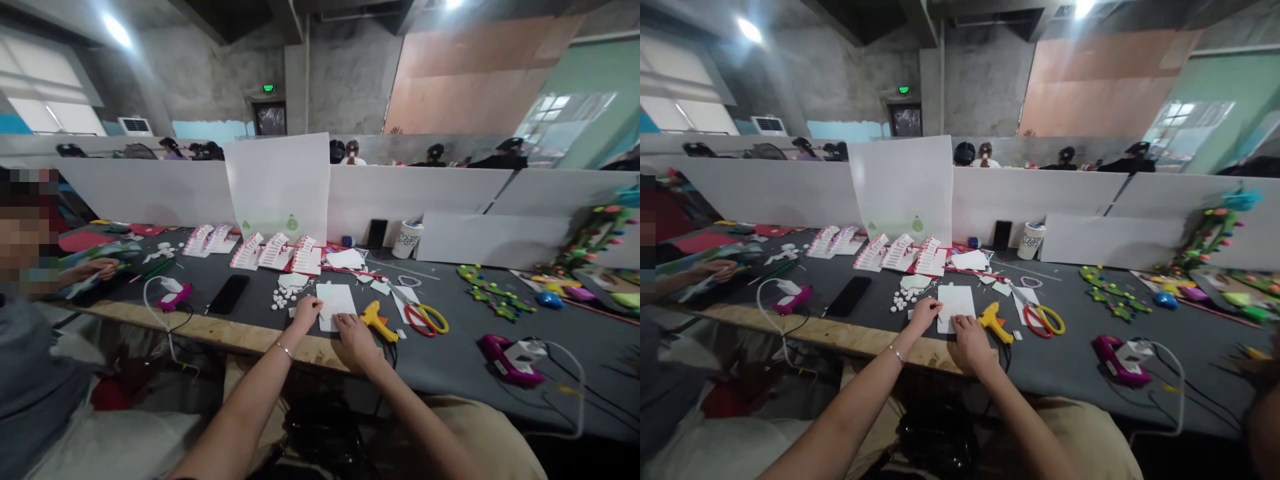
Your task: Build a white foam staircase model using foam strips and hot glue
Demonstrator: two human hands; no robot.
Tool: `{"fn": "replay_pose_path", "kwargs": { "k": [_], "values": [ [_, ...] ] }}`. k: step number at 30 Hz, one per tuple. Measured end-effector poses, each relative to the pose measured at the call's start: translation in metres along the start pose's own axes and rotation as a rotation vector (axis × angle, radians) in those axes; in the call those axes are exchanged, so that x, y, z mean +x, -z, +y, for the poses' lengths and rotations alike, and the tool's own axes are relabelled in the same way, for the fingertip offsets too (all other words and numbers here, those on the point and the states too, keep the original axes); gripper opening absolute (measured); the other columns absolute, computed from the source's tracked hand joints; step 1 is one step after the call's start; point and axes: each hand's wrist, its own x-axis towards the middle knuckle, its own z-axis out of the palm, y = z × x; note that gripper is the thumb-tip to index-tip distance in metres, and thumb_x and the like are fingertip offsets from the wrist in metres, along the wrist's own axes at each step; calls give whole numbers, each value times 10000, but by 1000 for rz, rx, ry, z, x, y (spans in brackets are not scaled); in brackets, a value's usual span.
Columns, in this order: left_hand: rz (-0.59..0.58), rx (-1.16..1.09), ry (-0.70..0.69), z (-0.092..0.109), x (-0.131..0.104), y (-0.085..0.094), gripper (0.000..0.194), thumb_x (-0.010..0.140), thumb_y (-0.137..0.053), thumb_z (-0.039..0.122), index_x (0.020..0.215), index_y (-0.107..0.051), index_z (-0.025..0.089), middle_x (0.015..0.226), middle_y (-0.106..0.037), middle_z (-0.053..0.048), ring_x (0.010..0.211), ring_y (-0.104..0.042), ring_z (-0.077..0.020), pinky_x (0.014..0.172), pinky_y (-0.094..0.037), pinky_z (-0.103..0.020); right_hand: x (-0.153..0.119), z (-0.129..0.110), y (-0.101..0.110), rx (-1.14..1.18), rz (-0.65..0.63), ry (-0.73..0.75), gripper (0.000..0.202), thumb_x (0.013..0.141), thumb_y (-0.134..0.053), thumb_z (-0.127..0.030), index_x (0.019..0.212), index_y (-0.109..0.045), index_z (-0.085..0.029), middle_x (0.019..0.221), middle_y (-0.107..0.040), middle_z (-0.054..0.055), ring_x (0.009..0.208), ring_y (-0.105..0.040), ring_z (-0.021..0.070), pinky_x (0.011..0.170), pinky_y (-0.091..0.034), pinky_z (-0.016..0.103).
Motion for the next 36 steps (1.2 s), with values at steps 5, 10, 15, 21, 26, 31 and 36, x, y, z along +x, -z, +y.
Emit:
{"fn": "replay_pose_path", "kwargs": {
  "k": [5, 10, 15, 21, 26, 31, 36],
  "values": [
    [-1, -14, -7, 1, 1, 1, 143, 797, -621, 102, 794, -748, 167, 828, -728, -55, 819, -642, -165, 793, -472, -290, -1, -12, 6, -18, -31, -55, 440, 908, -415, -133, 1337, -514, -123, 1273, -591, 139, 1052, -544, 260, 910, -405, 372],
    [19, -2, -12, 2, 1, 0, 154, 800, -604, 92, 786, -742, 158, 817, -720, -57, 813, -631, -168, 790, -465, -299, 0, -19, 8, -35, -36, -104, 426, 925, -401, -148, 1336, -513, -133, 1271, -590, 144, 1065, -536, 245, 931, -381, 352],
    [24, 28, -33, 2, 1, -2, 149, 798, -605, 98, 752, -737, 153, 801, -713, -61, 809, -630, -173, 791, -461, -302, 0, -20, 5, -40, -34, -113, 434, 918, -406, -141, 1338, -516, -141, 1282, -590, 136, 1080, -533, 249, 942, -375, 356],
    [1, 40, -24, 1, 1, -4, 159, 806, -597, 110, 772, -741, 167, 818, -712, -55, 824, -627, -172, 800, -458, -297, -4, -18, 1, -37, -38, -125, 446, 919, -415, -160, 1357, -499, -141, 1307, -571, 154, 1115, -521, 257, 964, -368, 376],
    [-25, 48, -32, 2, -2, -1, 132, 791, -633, 137, 817, -754, 183, 813, -703, -54, 814, -619, -176, 807, -459, -301, -6, -17, 0, -33, -8, -118, 434, 921, -404, -138, 1340, -518, -141, 1291, -586, 139, 1093, -528, 242, 959, -368, 356],
    [-39, 64, -26, 1, -8, -3, 157, 719, -721, 151, 872, -753, 171, 821, -678, -49, 771, -605, -168, 768, -471, -288, -6, -17, -1, -33, 9, -119, 417, 926, -396, -137, 1318, -539, -139, 1271, -596, 134, 1062, -534, 248, 939, -372, 367],
    [-24, 85, 1, 0, -7, -6, 213, 746, -701, 154, 955, -740, 146, 812, -665, -51, 768, -599, -166, 775, -476, -292, -7, -18, -1, -41, 11, -119, 428, 914, -421, -139, 1328, -530, -143, 1265, -594, 144, 1069, -531, 254, 927, -379, 375]
  ]
}}
